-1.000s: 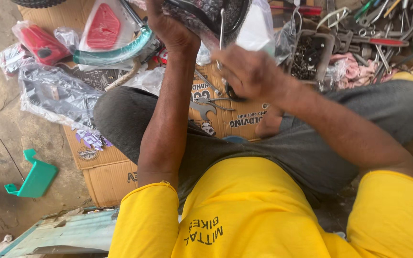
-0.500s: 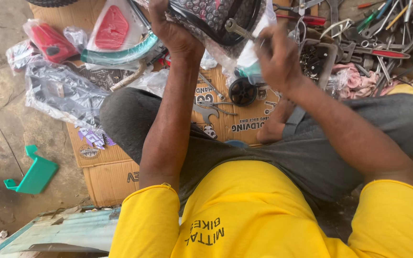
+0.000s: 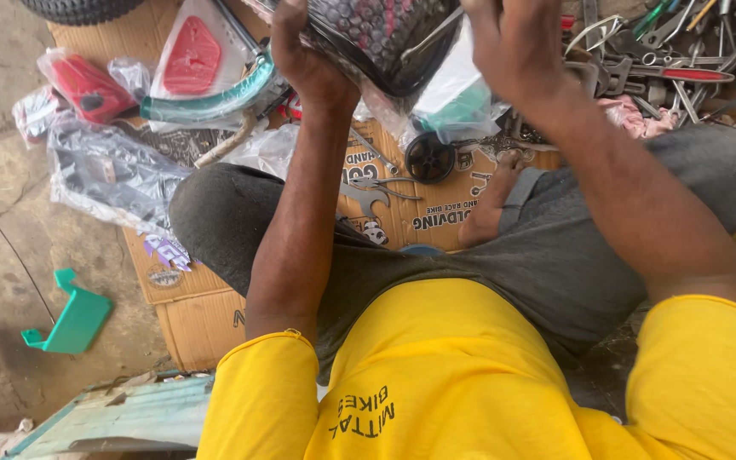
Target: The person unpacks bicycle components from plastic packaging and bubble wrap, including a chainring and a white plastic part. They then use a wrench to tighten a bolt on the chainring and use scissors to cut a strap on the white plastic part.
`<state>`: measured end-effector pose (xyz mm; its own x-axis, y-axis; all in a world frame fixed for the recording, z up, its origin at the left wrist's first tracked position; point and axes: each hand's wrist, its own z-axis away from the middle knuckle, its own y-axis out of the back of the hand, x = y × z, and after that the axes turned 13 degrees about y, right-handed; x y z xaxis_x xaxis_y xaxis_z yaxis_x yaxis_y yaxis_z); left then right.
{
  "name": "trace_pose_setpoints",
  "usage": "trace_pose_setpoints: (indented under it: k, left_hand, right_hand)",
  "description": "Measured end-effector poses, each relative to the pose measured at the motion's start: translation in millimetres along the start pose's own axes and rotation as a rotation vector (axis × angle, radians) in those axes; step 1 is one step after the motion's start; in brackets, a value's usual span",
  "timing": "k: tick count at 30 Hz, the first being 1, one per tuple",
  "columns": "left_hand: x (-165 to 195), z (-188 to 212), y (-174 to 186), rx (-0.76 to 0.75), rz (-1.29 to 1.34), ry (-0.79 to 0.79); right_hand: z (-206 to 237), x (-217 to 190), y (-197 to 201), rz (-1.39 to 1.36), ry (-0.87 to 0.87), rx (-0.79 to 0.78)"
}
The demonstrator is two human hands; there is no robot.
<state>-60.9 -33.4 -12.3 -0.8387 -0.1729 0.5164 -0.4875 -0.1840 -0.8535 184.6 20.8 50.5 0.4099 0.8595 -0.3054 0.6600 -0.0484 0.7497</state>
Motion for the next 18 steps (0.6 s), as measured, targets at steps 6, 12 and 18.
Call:
trace_pose_setpoints:
  k: [6, 12, 18]
  left_hand:
    - [18, -8, 7, 0.048, 0.113, -0.061]
    - [3, -12, 16, 0.059, 0.015, -0.111]
    - [-4, -2, 2, 0.05, -0.216, -0.184]
  right_hand:
    - [48, -40, -30, -0.175, 0.004, -0.087]
    - [17, -108, -16, -0.308, 0.289, -0.225]
    - [-22, -26, 11, -0.19, -0.123, -0.152]
